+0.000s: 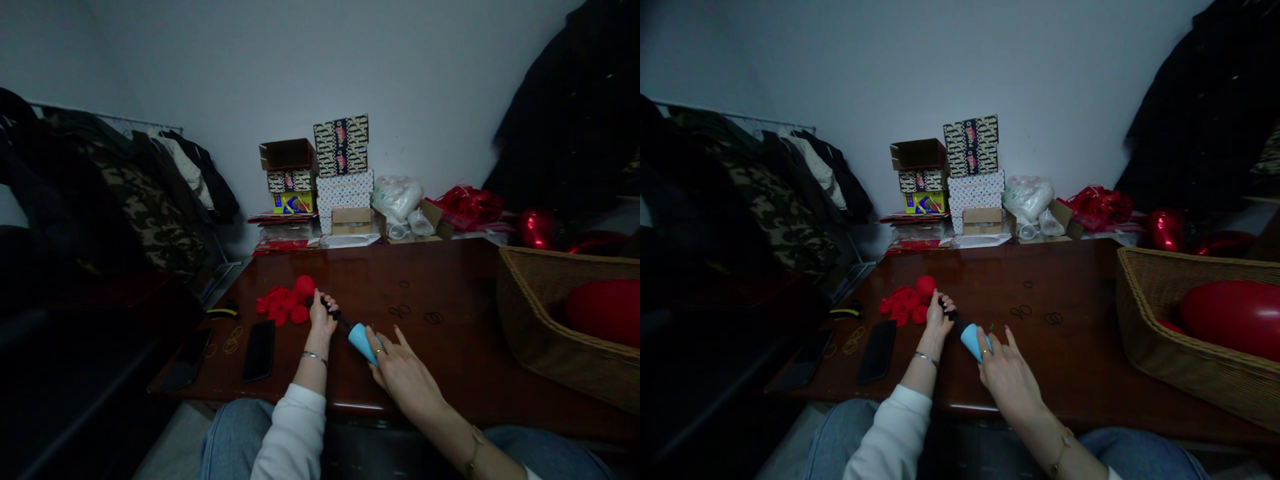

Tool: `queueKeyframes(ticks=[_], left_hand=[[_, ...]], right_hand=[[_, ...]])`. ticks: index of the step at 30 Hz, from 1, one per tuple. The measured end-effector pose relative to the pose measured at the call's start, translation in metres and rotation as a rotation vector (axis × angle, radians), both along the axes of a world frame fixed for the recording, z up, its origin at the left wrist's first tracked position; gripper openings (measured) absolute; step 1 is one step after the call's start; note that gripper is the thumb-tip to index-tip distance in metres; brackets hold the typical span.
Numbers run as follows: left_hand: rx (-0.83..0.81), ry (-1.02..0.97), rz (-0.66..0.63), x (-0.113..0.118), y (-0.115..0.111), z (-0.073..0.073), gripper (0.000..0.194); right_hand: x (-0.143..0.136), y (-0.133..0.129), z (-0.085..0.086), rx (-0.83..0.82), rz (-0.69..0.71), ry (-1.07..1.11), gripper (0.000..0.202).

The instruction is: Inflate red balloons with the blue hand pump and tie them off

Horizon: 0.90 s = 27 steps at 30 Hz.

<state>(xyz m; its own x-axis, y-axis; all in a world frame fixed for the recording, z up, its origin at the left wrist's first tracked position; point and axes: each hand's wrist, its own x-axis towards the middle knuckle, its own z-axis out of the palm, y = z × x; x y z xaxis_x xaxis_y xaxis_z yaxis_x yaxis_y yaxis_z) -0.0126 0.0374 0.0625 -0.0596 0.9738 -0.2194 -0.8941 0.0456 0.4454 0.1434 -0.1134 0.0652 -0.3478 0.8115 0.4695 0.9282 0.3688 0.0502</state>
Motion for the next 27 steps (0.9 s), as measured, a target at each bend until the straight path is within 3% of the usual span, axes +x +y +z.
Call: queueKeyframes(ticks=[4, 13, 19, 27], left_hand=[[0.004, -0.023, -0.009, -0.007, 0.006, 0.005, 0.029], [-0.018, -0.061, -0.004, -0.004, 0.012, 0.018, 0.03], [-0.034, -0.063, 0.016, -0.002, 0.003, 0.014, 0.029], [0.013, 0.013, -0.076, 0.016, -0.012, 0.01, 0.029]], right_hand=[[0.013, -0.011, -0.006, 0.019, 0.011, 0.003, 0.055], [0.017, -0.014, 0.005, 0.038, -0.019, -0.051, 0.061], [0.009, -0.006, 0.009, 0.006, -0.029, -0.09, 0.056], [-0.008, 0.016, 0.018, -0.009, -0.062, -0.12, 0.054]])
